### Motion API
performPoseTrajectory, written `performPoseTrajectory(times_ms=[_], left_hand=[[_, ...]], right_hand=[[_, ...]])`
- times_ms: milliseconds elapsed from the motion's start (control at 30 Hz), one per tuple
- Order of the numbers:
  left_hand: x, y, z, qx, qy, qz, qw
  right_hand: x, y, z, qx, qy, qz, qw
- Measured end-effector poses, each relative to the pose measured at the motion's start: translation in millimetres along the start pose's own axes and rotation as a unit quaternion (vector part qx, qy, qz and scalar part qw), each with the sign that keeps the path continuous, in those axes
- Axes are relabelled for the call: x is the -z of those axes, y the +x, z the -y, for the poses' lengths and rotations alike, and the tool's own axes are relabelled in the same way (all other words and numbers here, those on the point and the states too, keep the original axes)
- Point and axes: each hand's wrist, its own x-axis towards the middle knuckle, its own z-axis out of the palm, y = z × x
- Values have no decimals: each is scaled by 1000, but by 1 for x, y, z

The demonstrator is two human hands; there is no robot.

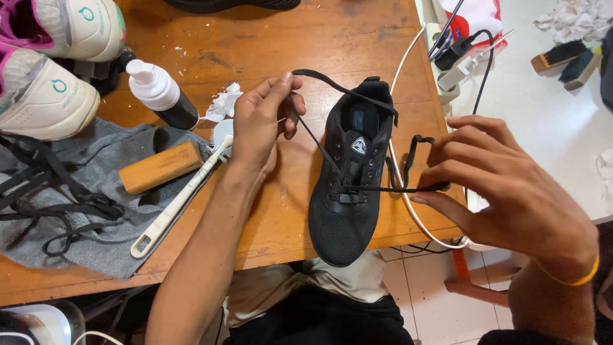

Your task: The person laces a black sneaker by threading the laces through the eyelets and tying them. They work on a wooden table with cleaning supplies and other shoes nearby.

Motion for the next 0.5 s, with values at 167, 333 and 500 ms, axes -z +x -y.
performPoseTrajectory(times_ms=[167,333,500], left_hand=[[1,-3,-13,35,-107,16,994],[14,-1,-25,-26,-190,32,981],[10,-16,-39,-36,-83,-60,994]], right_hand=[[10,-19,-20,-67,193,-39,978],[8,-65,-42,-120,214,-67,967],[-8,-180,-138,-117,182,-59,975]])
